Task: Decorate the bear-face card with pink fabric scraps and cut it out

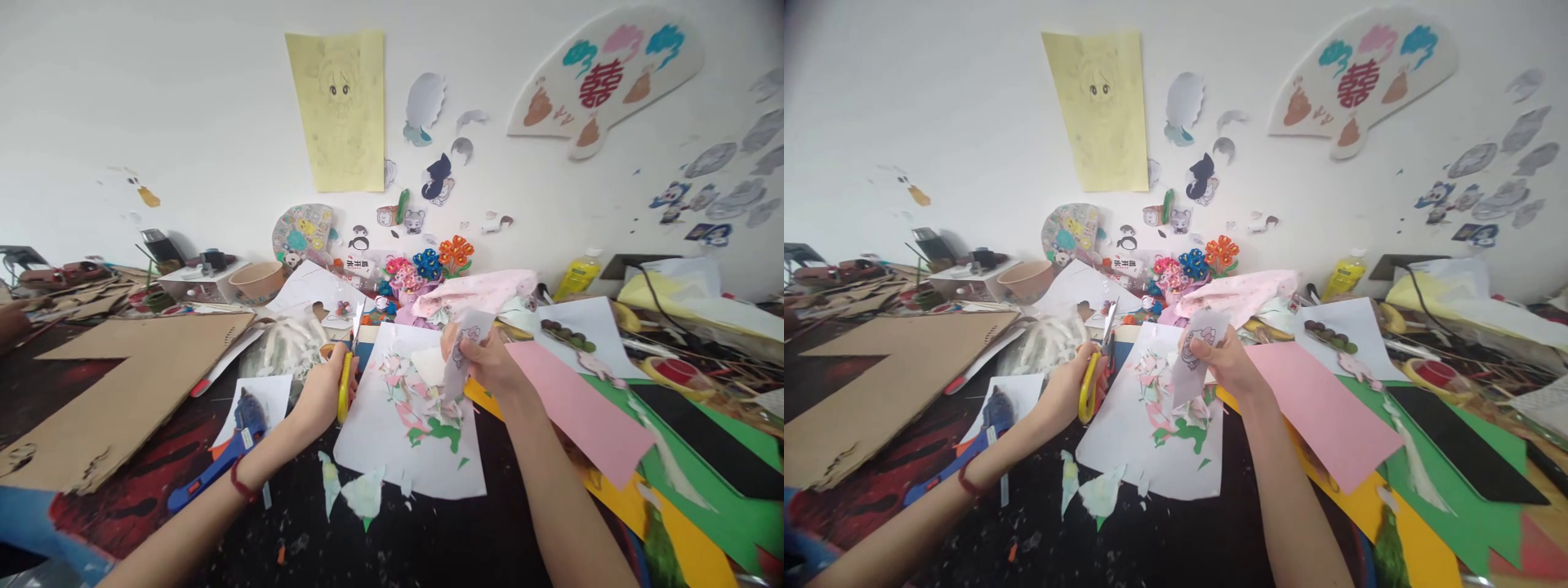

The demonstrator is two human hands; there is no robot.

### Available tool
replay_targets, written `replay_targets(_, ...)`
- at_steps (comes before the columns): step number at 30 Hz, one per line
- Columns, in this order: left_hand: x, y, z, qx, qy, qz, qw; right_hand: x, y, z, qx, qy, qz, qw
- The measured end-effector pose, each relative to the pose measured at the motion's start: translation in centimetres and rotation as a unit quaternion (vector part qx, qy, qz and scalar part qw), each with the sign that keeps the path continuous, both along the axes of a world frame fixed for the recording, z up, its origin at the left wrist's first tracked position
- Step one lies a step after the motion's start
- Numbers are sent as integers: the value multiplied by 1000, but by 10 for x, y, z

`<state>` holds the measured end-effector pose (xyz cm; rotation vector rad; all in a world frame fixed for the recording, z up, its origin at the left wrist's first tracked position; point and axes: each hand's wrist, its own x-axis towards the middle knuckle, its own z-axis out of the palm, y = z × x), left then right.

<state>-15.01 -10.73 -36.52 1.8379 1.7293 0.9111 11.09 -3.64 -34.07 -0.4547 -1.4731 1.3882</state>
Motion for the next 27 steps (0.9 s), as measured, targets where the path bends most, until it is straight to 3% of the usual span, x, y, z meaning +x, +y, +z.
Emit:
replay_targets(3, 0, 3, -9, -12, -123, -39, 992, 2, -1, -3, 26, 28, 55, 998)
replay_targets(5, 0, 5, -14, 13, -146, -47, 988, 3, 2, -5, 36, 53, 85, 994)
replay_targets(8, -2, 5, -19, 69, -61, -42, 995, 1, 17, -10, 90, 114, 236, 961)
replay_targets(10, -5, 3, -19, 114, 31, -38, 992, -2, 33, -13, 175, 129, 362, 906)
replay_targets(11, -6, 1, -18, 140, 77, -35, 987, -2, 41, -16, 224, 141, 384, 885)
replay_targets(13, -10, -1, -17, 182, 162, -21, 970, 0, 56, -23, 272, 127, 376, 877)
replay_targets(19, -21, -5, -13, 221, 309, 13, 925, 23, 65, -37, 213, 18, 238, 947)
replay_targets(24, -23, -11, -12, 221, 397, 6, 891, 20, 52, -24, 131, -19, 376, 917)
replay_targets(25, -23, -11, -12, 221, 412, 2, 884, 17, 47, -21, 112, -17, 384, 917)
replay_targets(27, -23, -12, -11, 229, 442, -4, 867, 12, 34, -15, 74, 11, 324, 943)
